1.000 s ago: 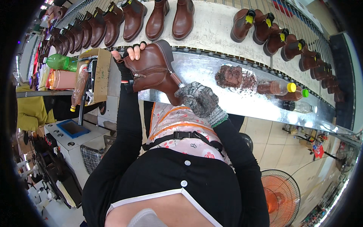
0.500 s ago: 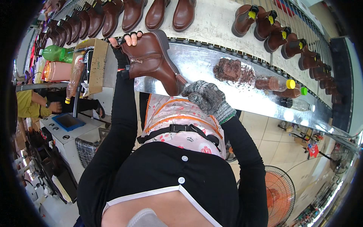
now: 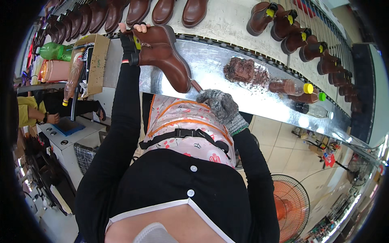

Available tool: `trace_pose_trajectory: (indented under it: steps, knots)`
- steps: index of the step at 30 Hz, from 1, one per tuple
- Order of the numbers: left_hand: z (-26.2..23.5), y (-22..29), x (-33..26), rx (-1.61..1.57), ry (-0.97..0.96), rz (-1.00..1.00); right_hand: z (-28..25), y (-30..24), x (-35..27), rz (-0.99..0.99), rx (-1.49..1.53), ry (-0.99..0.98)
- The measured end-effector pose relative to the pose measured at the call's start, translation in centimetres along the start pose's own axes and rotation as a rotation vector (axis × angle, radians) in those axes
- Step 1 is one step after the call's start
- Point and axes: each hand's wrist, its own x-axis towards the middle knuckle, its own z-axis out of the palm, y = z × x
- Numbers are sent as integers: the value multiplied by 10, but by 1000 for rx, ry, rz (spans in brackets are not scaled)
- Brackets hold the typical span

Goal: Applying a liquid or sealant to the seams of leather boots using a small brush tool.

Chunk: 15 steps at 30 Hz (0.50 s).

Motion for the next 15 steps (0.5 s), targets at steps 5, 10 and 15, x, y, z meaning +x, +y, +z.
trace_pose_trajectory:
  steps: [5,10,15]
  knots:
    - [9,-11,18,282,289,53,2,16,-4,102,326,66]
    - [-10,-33,18,204,315,67,4,39,-6,46,408,114]
    - [7,-46,10,1136,443,316,3,34,-4,352,709,255]
